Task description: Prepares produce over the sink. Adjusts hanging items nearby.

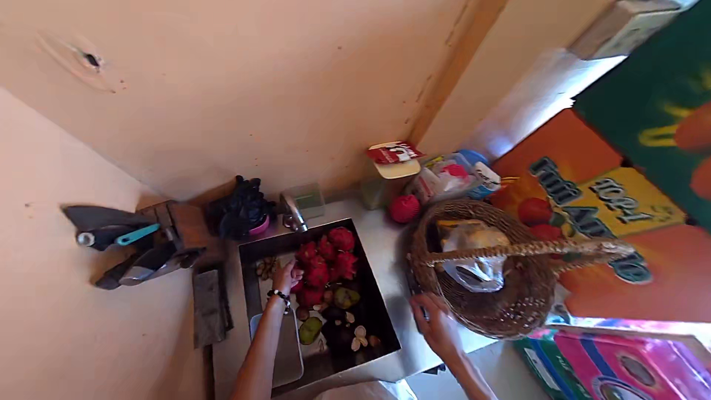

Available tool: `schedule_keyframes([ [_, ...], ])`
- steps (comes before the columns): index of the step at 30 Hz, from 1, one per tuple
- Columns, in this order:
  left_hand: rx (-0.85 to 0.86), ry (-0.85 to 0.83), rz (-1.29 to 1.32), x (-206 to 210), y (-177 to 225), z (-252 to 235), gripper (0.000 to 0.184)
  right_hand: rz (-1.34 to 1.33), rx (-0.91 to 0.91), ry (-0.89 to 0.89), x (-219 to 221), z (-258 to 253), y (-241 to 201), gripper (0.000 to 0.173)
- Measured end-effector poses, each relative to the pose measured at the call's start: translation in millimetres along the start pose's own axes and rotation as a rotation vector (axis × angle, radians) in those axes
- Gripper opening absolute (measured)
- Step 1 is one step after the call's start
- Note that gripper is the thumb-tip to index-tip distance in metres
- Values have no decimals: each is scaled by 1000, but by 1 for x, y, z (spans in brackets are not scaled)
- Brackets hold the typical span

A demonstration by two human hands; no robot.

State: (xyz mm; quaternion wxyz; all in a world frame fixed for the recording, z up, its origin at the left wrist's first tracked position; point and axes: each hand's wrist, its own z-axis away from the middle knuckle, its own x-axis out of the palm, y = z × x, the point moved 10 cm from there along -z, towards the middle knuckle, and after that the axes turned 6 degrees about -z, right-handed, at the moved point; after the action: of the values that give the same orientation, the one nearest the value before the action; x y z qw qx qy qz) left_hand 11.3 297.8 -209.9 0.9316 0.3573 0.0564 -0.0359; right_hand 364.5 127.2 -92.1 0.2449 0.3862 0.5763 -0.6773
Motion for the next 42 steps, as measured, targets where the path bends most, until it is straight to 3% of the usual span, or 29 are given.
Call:
schedule_keyframes([
  [4, 86, -239, 401, 39, -7, 37, 42, -61, -63, 157, -8, 57, 29, 31],
  [7, 141, -301, 317, 61, -18, 53, 32, -175, 39, 167, 7, 72, 30, 31],
  [11, 129, -255, 197, 54, -6, 74, 68, -218, -4, 125, 23, 66, 9, 31],
  [12, 154, -253, 177, 49, 1, 78, 69, -220, -34, 128, 24, 64, 5, 31],
  [16, 423, -102, -63, 14, 29, 69, 36, -235, -105, 132, 19, 49, -3, 31],
  [18, 464, -30, -166, -8, 41, 63, 34, -233, -125, 146, 13, 42, -9, 34],
  [23, 416, 56, -143, -37, 56, 60, 34, -212, -61, 266, -12, 50, -6, 35],
  [29, 341, 18, -223, -6, 32, 37, 32, -208, 139, 360, -23, 97, 38, 35],
  [36, 370, 5, -138, 42, 62, 26, 32, -206, 267, 394, -25, 123, 64, 34],
  [39, 475, 12, -330, 55, 72, 19, 31, -200, 260, 419, -26, 117, 57, 34],
  [42, 459, 64, -623, 61, 70, 17, 43, -213, 226, 432, -27, 108, 51, 32],
])
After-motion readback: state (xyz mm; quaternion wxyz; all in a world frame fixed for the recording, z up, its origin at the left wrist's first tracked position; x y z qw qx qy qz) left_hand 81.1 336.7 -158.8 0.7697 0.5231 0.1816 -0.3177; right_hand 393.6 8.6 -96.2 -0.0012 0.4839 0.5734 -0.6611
